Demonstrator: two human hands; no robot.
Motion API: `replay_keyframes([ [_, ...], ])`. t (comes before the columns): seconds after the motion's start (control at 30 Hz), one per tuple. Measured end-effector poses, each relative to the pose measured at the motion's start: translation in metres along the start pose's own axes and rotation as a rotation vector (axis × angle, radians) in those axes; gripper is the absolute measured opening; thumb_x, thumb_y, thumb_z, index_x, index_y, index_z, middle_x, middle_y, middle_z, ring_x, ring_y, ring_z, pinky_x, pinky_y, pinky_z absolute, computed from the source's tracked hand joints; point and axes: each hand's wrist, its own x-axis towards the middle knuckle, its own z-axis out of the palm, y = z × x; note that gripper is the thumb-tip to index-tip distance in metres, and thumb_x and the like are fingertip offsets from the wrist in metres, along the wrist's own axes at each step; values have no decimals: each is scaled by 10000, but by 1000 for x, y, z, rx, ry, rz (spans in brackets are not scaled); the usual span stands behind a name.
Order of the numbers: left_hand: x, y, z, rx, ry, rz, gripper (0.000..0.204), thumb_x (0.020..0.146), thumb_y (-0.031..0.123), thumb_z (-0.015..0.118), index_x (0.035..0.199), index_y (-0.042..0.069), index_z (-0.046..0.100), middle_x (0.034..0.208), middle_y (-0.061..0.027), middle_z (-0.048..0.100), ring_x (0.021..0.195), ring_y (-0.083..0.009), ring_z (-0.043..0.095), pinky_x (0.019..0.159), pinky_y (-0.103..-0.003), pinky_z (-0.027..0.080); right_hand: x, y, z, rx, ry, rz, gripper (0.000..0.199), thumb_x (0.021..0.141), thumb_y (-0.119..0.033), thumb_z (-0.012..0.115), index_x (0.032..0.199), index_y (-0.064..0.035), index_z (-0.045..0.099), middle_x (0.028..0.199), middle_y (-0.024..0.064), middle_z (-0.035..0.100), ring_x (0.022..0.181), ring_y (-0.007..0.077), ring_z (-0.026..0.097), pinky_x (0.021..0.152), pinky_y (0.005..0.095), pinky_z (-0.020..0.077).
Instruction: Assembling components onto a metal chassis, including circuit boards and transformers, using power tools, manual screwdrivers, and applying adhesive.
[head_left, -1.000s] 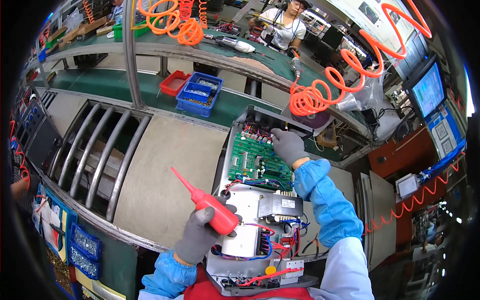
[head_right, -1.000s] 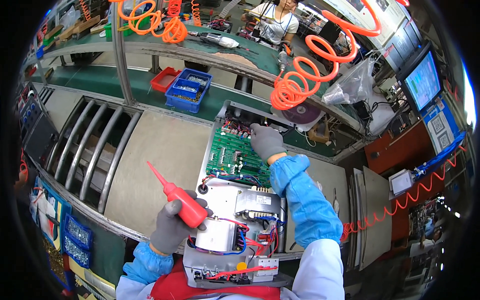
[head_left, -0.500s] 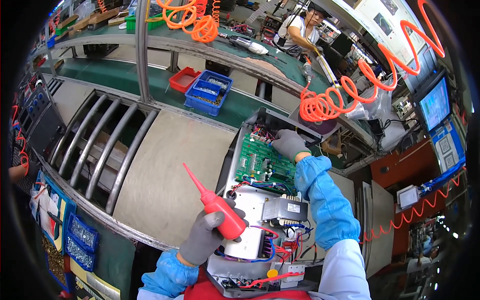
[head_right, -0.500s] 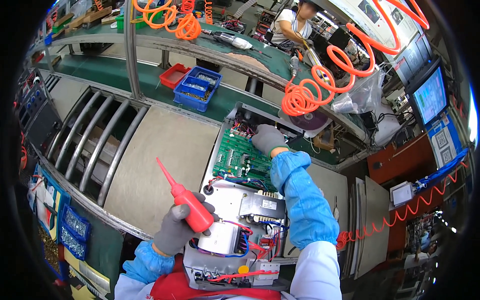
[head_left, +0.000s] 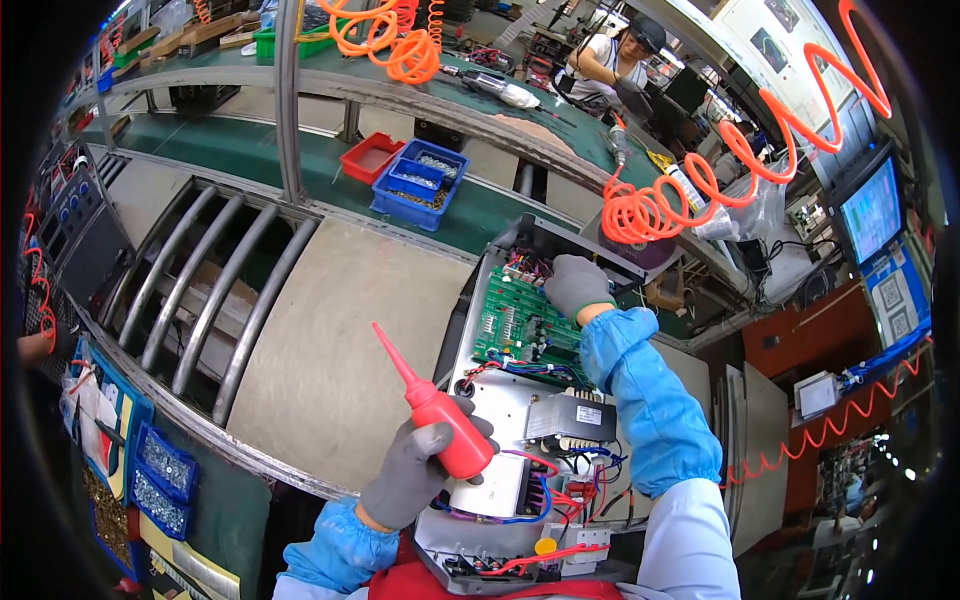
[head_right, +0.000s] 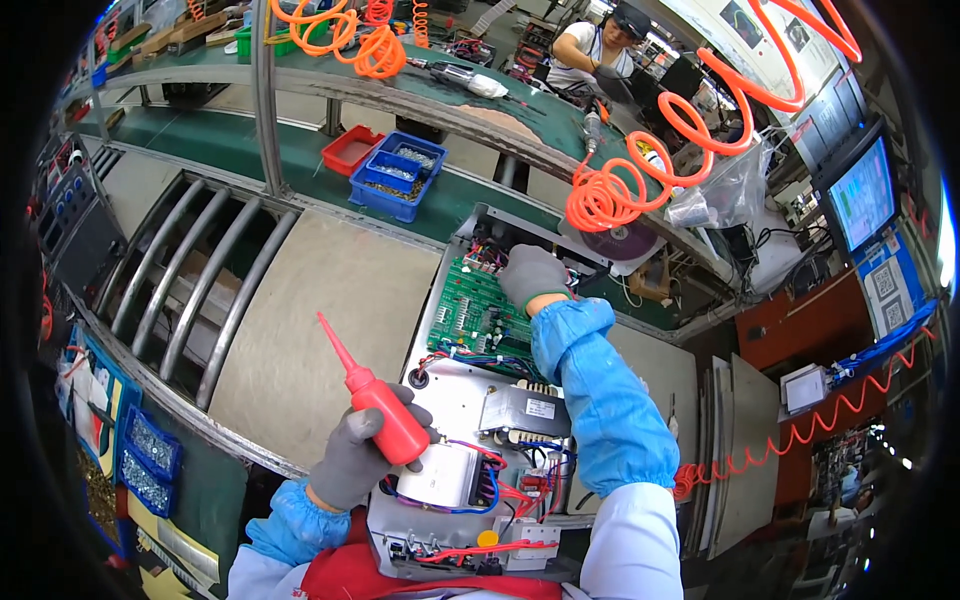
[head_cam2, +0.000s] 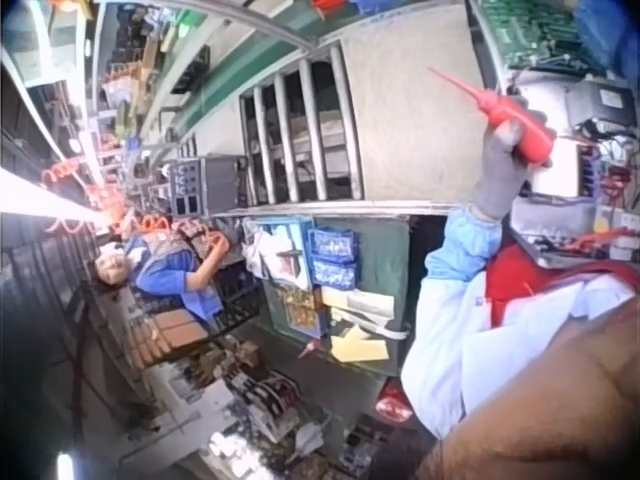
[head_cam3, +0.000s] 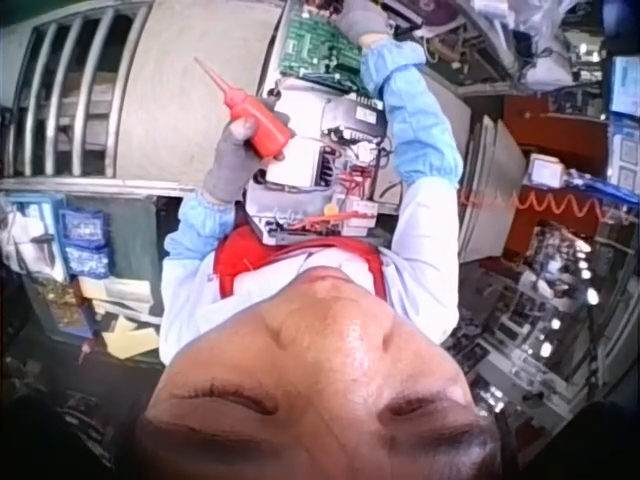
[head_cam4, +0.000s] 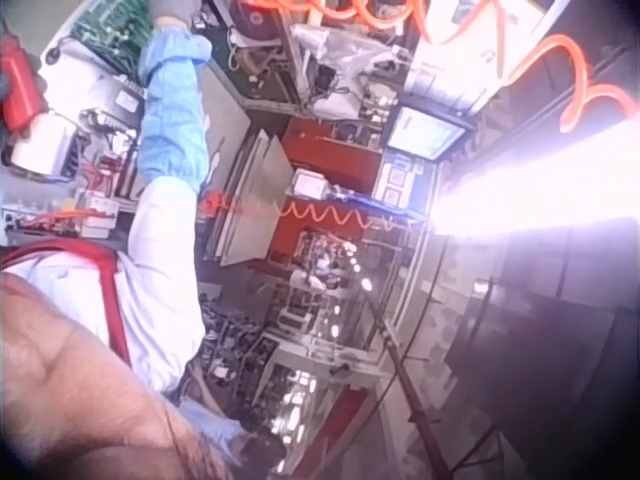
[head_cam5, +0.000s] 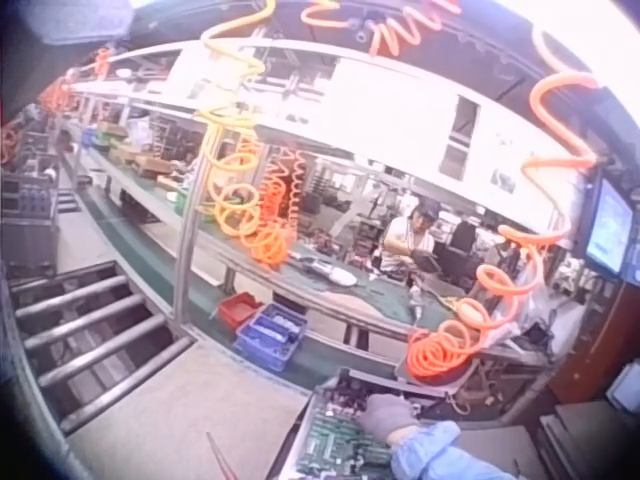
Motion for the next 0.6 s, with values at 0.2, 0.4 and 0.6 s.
replay_keyframes([
  [0.2,-2,1,1,13,2,-4,725,756,479,717,1265,39,448,1080,-180,641,995,-333,674,617,-402,604,-10,-10,-12,-72,-20,12,317,851,-335,666,1056,-97,716,1061,157,706,1001,353,678,823,453,546],
  [0.4,-6,4,0,29,22,-39,725,754,484,715,1264,41,449,1089,-172,633,1005,-333,669,632,-402,596,-17,-5,-18,-116,-22,-3,331,816,-343,670,1045,-107,703,1024,156,707,989,340,676,814,447,537],
  [0.6,-9,2,1,-11,29,-20,718,752,420,721,1269,9,441,1098,-185,621,1007,-325,658,683,-418,597,-2,33,-3,138,-3,-65,359,758,-361,697,979,-78,701,971,174,696,955,359,653,828,438,511],
])
